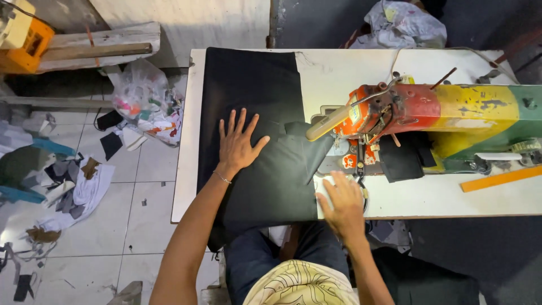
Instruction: The person measures a piece of black fabric on a workbench using a yellow ruler and a marking tool. They then use scissors to cut the fabric along the marked lines. The person repeats the measuring and cutting process on different sections of the fabric.
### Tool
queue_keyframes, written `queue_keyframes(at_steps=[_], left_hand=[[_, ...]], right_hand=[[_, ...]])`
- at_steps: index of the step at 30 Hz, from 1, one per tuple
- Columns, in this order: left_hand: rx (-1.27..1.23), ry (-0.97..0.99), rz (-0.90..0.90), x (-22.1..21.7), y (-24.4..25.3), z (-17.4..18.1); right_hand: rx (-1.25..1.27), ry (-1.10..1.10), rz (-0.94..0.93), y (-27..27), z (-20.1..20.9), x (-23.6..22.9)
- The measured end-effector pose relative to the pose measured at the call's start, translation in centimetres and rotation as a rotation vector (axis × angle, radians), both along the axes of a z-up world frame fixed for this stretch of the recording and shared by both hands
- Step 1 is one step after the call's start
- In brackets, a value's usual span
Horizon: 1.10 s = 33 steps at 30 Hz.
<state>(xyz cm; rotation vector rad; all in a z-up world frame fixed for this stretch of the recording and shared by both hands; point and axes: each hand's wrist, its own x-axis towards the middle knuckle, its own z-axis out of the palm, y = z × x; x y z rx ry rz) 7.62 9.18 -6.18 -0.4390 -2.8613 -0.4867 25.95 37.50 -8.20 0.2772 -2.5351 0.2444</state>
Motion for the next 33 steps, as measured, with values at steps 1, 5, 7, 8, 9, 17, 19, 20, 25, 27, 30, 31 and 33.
queue_keyframes(at_steps=[1, 5, 7, 8, 9, 17, 19, 20, 25, 27, 30, 31, 33], left_hand=[[0.000, -0.003, -0.005, -0.5, -0.1, -0.1], [0.025, 0.044, -0.003, -2.1, -1.0, -0.3], [0.027, 0.062, 0.002, -2.6, -0.9, 0.3], [0.002, 0.074, 0.081, -2.7, -0.5, 0.5], [-0.023, 0.086, 0.160, -2.8, 0.0, 0.7], [0.039, -0.077, 0.125, 4.7, 2.8, 1.3], [0.048, -0.042, 0.141, 4.6, 2.8, 1.6], [0.060, -0.022, 0.144, 4.6, 2.8, 1.9], [0.068, 0.049, 0.140, 4.0, 3.0, 1.6], [0.092, 0.066, 0.147, 4.3, 3.0, 1.8], [0.090, 0.164, 0.132, 3.9, 3.1, 0.6], [0.075, 0.189, 0.124, 3.9, 3.1, 0.8], [0.109, 0.138, 0.133, 4.0, 3.2, 1.0]], right_hand=[[0.000, -0.003, -0.005, 0.8, 0.2, 0.2], [-0.023, -0.032, -0.051, 3.9, -0.6, 0.3], [0.000, 0.048, -0.048, 5.0, -1.1, -0.6], [-0.022, 0.060, -0.070, 5.5, -1.3, -1.1], [-0.044, 0.071, -0.091, 6.0, -1.4, -1.7], [-0.052, 0.084, -0.140, 5.9, -1.3, -1.7], [-0.055, 0.107, -0.123, 5.9, -0.9, -2.0], [-0.054, 0.112, -0.124, 5.8, -0.9, -2.1], [-0.062, 0.132, -0.150, 6.1, -1.4, -2.6], [-0.047, 0.112, -0.143, 6.5, -1.7, -2.5], [-0.080, 0.035, -0.181, 5.4, 0.4, -2.0], [-0.099, 0.057, -0.186, 5.3, 0.5, -2.2], [-0.072, 0.077, -0.216, 5.1, 0.8, -2.1]])
